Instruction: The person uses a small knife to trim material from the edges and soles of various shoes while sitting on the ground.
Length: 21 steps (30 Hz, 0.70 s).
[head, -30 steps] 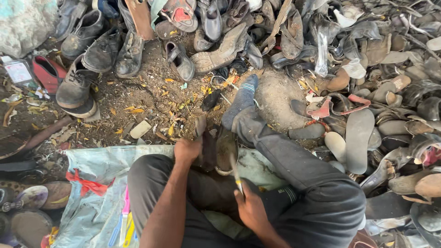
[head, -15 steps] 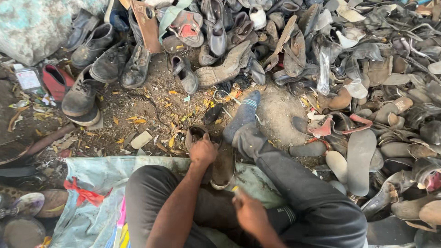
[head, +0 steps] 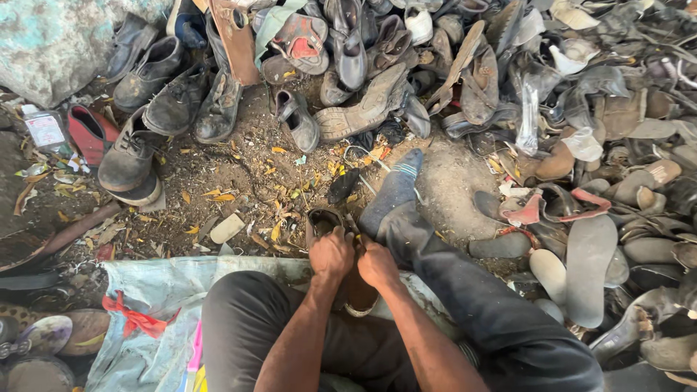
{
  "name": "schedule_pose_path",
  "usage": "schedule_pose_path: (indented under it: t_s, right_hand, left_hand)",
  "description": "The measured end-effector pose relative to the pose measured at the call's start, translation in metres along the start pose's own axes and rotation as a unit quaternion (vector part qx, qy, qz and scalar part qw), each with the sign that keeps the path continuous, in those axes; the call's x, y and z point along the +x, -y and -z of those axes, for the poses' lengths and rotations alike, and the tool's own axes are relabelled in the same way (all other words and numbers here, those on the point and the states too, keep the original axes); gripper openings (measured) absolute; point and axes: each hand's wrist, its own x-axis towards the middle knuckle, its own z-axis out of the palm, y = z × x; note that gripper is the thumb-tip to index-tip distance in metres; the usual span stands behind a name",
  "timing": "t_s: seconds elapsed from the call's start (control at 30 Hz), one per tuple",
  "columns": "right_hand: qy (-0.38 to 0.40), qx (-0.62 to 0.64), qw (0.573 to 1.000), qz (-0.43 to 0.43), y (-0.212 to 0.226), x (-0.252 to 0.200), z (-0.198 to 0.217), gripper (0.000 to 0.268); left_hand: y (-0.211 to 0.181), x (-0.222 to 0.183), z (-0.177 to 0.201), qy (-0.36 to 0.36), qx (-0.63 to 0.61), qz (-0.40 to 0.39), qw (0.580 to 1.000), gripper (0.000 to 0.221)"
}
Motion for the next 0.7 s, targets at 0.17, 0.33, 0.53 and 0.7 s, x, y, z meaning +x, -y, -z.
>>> schedule_pose_path:
  t_s: [0.17, 0.33, 0.53, 0.7]
  right_hand:
    - [0.028, 0.02, 0.999, -0.014, 0.008, -0.056, 0.025, 0.043]
    - [0.041, 0.001, 0.999, -0.011, 0.001, -0.076, 0.028, 0.044]
    - [0.007, 0.051, 0.998, 0.047, 0.001, -0.05, 0.02, 0.037]
    - [0.063, 0.074, 0.995, 0.027, 0.001, -0.112, 0.031, 0.04]
  left_hand:
    - [0.002, -0.001, 0.001, 0.008, -0.043, 0.027, 0.999, 0.031]
    - [0.002, 0.0, -0.003, 0.029, -0.03, 0.059, 0.997, 0.034]
    - [0.005, -0.009, 0.001, 0.049, 0.007, 0.047, 0.998, 0.036]
    - [0.016, -0.011, 0.004, 0.004, -0.007, 0.024, 1.0, 0.036]
